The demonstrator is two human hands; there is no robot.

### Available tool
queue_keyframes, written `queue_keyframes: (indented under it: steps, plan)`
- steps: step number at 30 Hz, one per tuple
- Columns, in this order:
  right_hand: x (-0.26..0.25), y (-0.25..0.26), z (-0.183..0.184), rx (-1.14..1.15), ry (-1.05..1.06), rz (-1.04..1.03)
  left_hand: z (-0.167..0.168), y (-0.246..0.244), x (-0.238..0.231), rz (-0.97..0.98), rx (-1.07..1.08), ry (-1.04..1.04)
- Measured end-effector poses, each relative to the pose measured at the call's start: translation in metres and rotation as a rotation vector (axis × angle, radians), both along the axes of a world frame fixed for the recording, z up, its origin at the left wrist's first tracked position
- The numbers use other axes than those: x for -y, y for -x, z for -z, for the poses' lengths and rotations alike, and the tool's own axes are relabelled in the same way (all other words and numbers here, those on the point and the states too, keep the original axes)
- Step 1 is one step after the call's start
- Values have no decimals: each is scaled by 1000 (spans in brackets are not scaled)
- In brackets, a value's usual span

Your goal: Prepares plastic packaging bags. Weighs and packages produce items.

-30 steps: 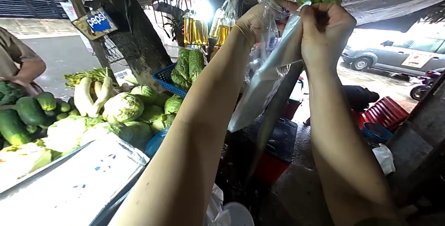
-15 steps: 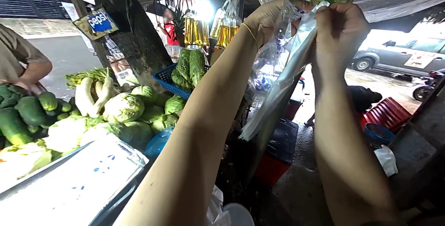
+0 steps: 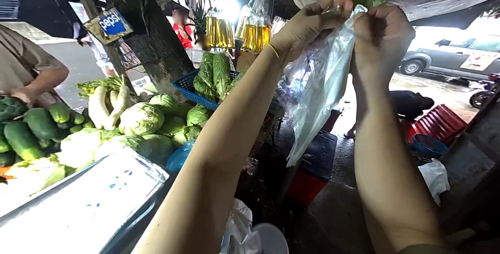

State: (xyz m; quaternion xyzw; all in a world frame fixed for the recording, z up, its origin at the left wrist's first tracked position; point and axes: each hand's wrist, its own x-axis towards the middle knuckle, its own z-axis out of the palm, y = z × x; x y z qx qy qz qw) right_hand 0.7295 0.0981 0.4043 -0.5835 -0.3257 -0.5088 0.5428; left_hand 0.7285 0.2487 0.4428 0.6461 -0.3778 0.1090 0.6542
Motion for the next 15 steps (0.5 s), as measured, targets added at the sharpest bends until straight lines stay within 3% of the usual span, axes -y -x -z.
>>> queue_keyframes:
  steps: [8,12,14,15]
  plan:
    - [17,24,2,-84,248,162,29,22,-7,-249,288,-34]
    - [20,70,22,-43,343,359,34,55,-20,-538,359,-175]
    - [18,119,46,68,374,235,39,77,-33,-646,382,-192]
    - [15,147,62,141,364,49,42,91,-38,-690,374,-168]
